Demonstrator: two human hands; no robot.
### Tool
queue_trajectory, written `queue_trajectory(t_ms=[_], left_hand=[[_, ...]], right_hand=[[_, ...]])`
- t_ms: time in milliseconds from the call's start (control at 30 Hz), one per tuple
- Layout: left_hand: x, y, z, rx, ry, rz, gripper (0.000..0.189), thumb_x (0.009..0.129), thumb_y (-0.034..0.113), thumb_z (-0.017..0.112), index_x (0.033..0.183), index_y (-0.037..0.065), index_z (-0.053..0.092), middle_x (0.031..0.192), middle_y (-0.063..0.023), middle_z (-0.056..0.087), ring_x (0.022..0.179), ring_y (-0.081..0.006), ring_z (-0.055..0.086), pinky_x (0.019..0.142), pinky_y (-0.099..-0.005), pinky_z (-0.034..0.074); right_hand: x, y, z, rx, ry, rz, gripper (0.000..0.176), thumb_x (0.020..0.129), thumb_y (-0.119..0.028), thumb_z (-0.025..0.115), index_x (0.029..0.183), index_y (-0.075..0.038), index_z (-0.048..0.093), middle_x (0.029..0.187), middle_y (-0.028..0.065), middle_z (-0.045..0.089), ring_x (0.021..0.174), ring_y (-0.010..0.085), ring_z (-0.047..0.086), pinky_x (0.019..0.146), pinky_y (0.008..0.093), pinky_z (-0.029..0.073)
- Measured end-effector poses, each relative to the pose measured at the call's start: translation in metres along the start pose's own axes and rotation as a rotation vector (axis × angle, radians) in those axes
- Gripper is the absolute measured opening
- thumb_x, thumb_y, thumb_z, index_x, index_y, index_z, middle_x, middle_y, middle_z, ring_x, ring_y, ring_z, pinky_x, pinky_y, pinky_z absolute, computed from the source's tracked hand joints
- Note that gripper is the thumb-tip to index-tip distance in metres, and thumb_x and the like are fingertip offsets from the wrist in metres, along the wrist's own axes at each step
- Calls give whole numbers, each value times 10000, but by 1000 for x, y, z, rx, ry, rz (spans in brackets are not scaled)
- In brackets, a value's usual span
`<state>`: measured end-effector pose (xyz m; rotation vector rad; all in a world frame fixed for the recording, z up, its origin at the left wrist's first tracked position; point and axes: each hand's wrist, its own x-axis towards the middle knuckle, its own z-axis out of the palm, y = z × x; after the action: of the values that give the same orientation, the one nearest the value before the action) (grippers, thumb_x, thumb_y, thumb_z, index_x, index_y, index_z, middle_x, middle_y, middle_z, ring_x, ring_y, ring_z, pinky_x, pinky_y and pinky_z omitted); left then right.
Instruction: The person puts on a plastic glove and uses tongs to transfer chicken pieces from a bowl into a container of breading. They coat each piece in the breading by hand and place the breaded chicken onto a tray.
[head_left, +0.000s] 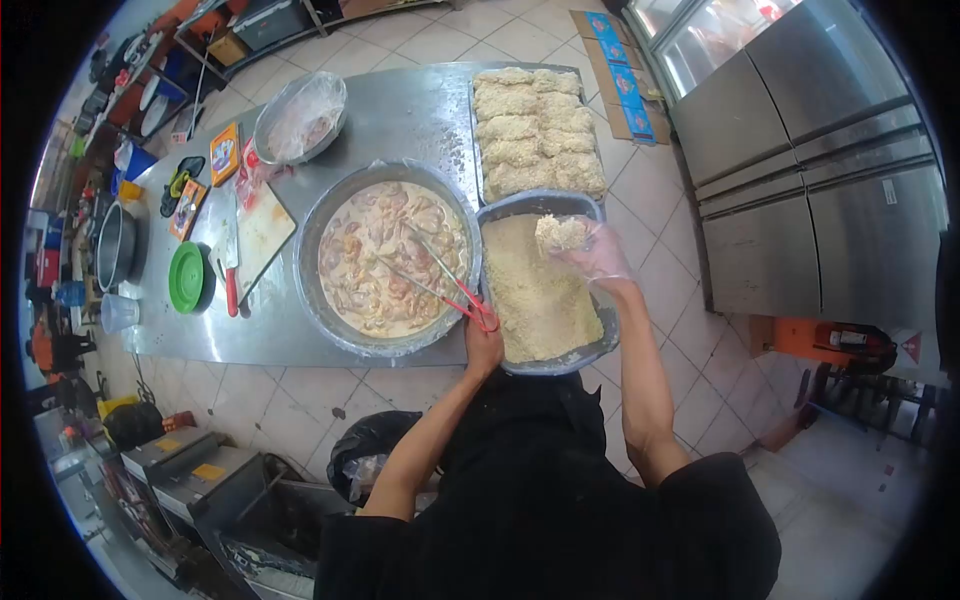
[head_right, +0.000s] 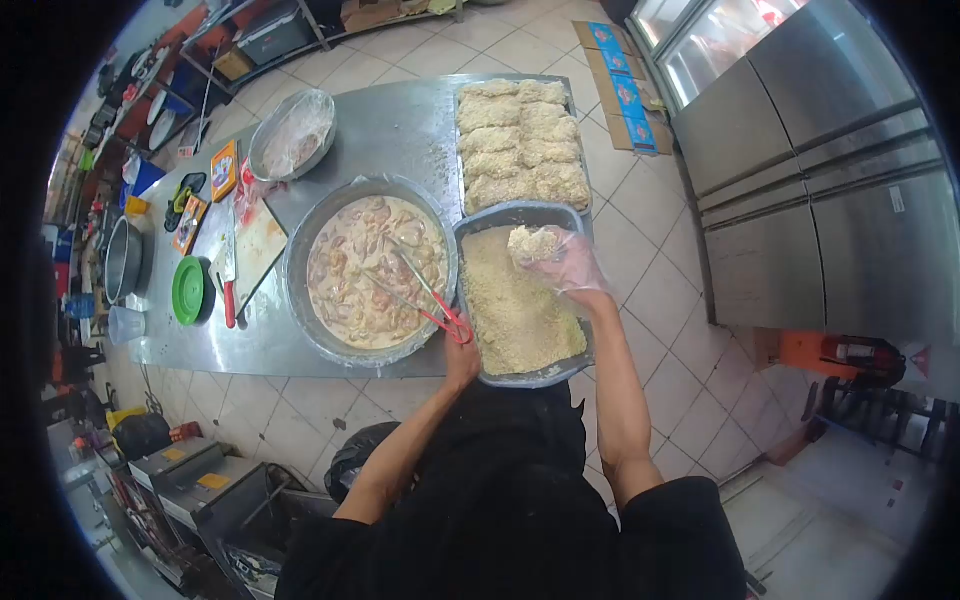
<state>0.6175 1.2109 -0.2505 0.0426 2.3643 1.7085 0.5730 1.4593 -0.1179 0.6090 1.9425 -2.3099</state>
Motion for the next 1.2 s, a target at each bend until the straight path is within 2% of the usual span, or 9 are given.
queue_trajectory(t_ms=[200, 267, 400, 567, 800, 867, 967, 1100, 1200], left_hand=[[-3, 14, -4, -16, -19, -91, 459, 1059, 327, 434, 1235, -90, 514, 1134, -251, 588, 1093, -324, 565, 957, -402, 428], [-2, 19, -5, 0, -13, -73, 459, 1060, 326, 433, 1237, -90, 511, 1133, -250, 588, 1094, -325, 564, 958, -404, 427], [-2, 6, 5, -8, 118, 46, 350, 1035, 237, 454, 1130, -88, 542, 911, -241, 595, 882, -350, 579, 820, -445, 447], [-3, 5, -1, 99, 63, 31, 402, 1047, 258, 441, 1195, -104, 532, 1072, -300, 598, 1024, -427, 574, 917, -467, 435], [-11, -27, 0, 70, 43, -118, 487, 1059, 331, 417, 1268, -100, 505, 1210, -278, 556, 1168, -367, 523, 1020, -437, 387], [-13, -22, 2, 101, 76, -130, 488, 1060, 335, 416, 1271, -96, 502, 1215, -269, 550, 1167, -355, 519, 1020, -432, 386], [-15, -10, -2, 93, 77, -186, 478, 1058, 329, 430, 1282, -88, 490, 1228, -250, 533, 1169, -331, 510, 1019, -415, 383], [-14, 9, 0, 156, 120, -159, 441, 1051, 294, 462, 1281, -81, 493, 1216, -233, 538, 1153, -310, 516, 1009, -391, 389], [-17, 9, -1, 82, 138, -180, 431, 1050, 289, 463, 1272, -79, 499, 1195, -215, 554, 1124, -295, 527, 994, -386, 400]], right_hand=[[-9, -44, -13, -615, -44, -608, 427, 773, -7, 808, 1163, -17, 635, 1108, 58, 665, 977, 164, 650, 843, 268, 526], [-2, -28, -12, -17, -129, -184, 404, 817, -69, 796, 1178, -3, 625, 1096, 70, 666, 1010, 140, 627, 874, 281, 511], [15, 39, 2, 115, 140, 47, 365, 879, -162, 757, 1183, -6, 628, 1068, 61, 677, 1022, 123, 610, 900, 281, 489], [48, 62, -17, -62, -216, 171, 400, 941, -312, 680, 1195, -8, 624, 1095, 77, 677, 994, 167, 609, 885, 307, 476], [162, -134, -46, -908, -469, -22, 597, 880, -551, 654, 1099, 5, 642, 1110, 187, 679, 998, 247, 626, 871, 397, 492], [215, -165, -54, -1187, -520, -148, 742, 855, -537, 676, 1294, 50, 562, 1262, 249, 619, 1201, 298, 582, 1002, 383, 444], [322, -142, -81, -1272, -527, -223, 754, 817, -541, 683, 1290, 37, 575, 1292, 259, 600, 1204, 347, 574, 1020, 407, 426], [358, -148, -69, -1344, -605, 36, 684, 779, -471, 675, 1257, 14, 611, 1255, 243, 627, 1130, 343, 615, 948, 430, 467], [366, -126, -65, -1489, -484, -207, 539, 841, -434, 618, 1191, -25, 651, 1173, 241, 656, 1053, 372, 640, 909, 465, 485]])
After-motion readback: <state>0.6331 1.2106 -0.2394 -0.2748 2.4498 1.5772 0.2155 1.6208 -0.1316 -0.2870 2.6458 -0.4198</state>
